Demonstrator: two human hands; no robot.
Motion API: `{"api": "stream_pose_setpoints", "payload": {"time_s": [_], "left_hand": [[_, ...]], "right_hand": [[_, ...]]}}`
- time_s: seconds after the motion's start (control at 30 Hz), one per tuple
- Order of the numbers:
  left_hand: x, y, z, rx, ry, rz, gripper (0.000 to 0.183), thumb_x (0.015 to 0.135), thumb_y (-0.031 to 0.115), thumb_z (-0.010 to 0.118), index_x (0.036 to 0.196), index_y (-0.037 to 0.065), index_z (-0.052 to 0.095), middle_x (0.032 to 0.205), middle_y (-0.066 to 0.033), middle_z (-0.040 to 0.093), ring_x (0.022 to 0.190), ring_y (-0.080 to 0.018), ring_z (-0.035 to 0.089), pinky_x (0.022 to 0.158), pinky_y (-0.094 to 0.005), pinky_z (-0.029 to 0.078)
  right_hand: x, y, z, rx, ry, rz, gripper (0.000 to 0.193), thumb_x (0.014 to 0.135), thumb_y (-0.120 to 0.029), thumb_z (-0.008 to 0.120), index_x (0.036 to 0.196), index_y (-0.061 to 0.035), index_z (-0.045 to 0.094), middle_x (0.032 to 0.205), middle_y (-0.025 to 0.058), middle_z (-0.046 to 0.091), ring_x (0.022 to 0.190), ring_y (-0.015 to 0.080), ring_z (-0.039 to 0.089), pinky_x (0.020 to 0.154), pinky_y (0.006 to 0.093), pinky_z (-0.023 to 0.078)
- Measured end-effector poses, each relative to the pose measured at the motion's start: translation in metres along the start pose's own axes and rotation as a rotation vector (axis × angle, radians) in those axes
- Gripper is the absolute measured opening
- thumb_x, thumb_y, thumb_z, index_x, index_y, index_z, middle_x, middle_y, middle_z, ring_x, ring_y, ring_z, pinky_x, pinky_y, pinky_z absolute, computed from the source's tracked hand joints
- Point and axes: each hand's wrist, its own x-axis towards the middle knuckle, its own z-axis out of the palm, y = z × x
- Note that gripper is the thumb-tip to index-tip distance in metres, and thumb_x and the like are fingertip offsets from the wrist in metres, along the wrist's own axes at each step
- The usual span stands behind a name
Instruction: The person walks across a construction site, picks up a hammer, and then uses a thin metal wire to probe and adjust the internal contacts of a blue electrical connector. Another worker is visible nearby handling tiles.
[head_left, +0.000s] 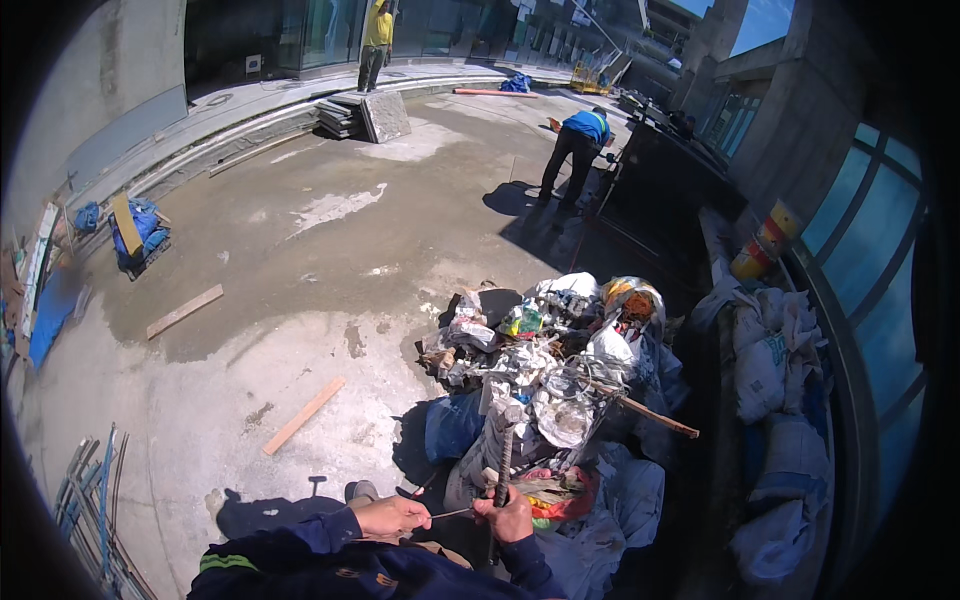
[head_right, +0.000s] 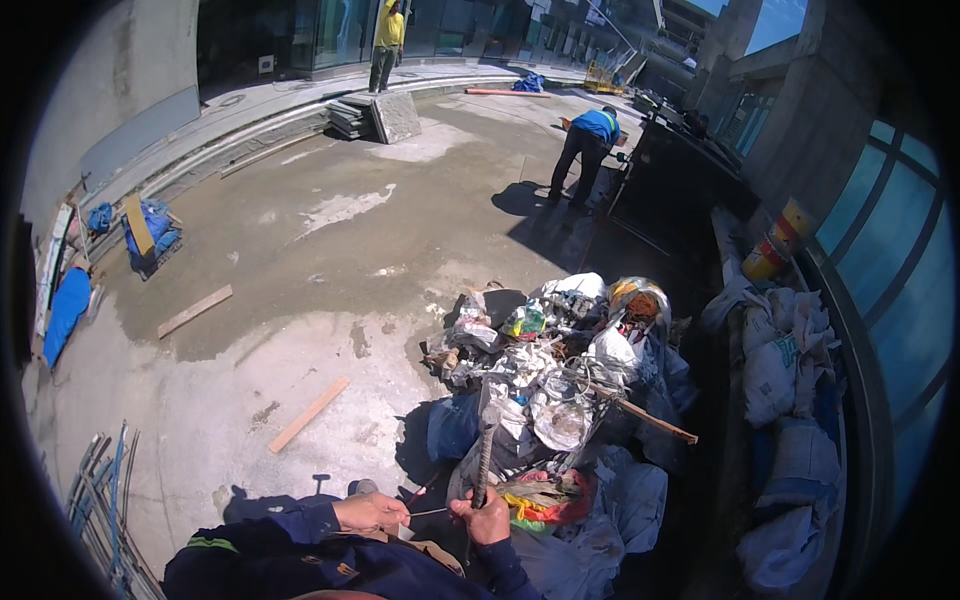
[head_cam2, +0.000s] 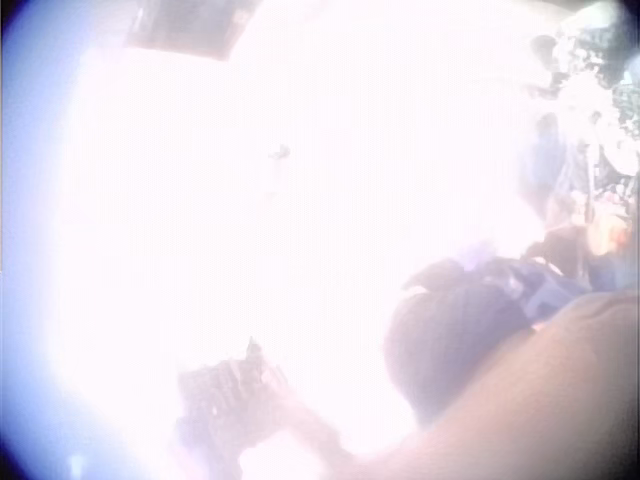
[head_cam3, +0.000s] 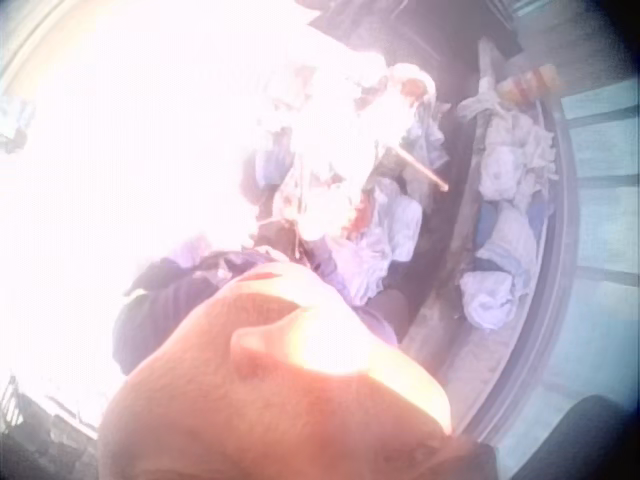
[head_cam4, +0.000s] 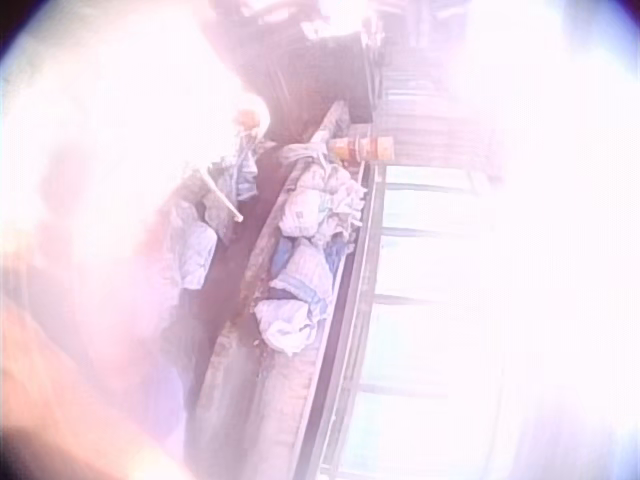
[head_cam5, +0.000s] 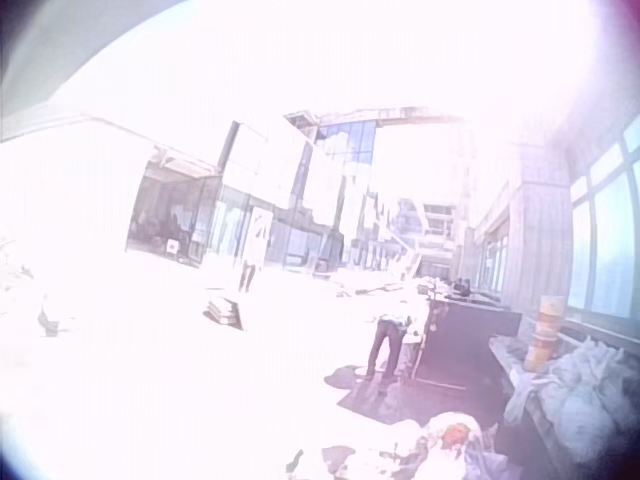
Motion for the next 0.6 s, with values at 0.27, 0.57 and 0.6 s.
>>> {"api": "stream_pose_setpoints", "payload": {"time_s": [0.27,0.57,0.6], "left_hand": [[-0.141,-0.002,-0.163,-0.609,0.63,0.545,0.023,0.101,0.022,0.056,0.102,0.0,0.063,0.063,0.0056,0.039,0.05,-0.0027,0.03,0.046,-0.0213,0.023],[-0.244,0.11,-0.287,-0.067,0.796,1.448,0.018,0.097,0.009,0.059,0.108,-0.004,0.065,0.096,-0.0119,0.07,0.077,-0.0139,0.063,0.07,-0.0254,0.05],[-0.247,0.114,-0.305,-0.07,0.79,1.407,0.018,0.097,0.009,0.059,0.108,-0.004,0.065,0.096,-0.0122,0.07,0.079,-0.0144,0.063,0.071,-0.0257,0.05]], "right_hand": [[0.125,-0.034,0.055,-0.955,0.061,-0.281,0.067,0.08,-0.063,0.069,0.08,0.003,0.058,0.071,0.0221,0.065,0.074,0.0422,0.066,0.064,0.0463,0.05],[0.215,0.032,0.175,-0.906,-0.101,0.264,0.047,0.082,-0.042,0.074,0.073,0.0043,0.067,0.058,0.0135,0.064,0.055,0.0273,0.066,0.057,0.0413,0.051],[0.22,0.051,0.172,-0.859,-0.07,0.339,0.046,0.082,-0.041,0.075,0.073,0.0045,0.068,0.057,0.0118,0.064,0.053,0.0248,0.065,0.056,0.0401,0.051]]}}
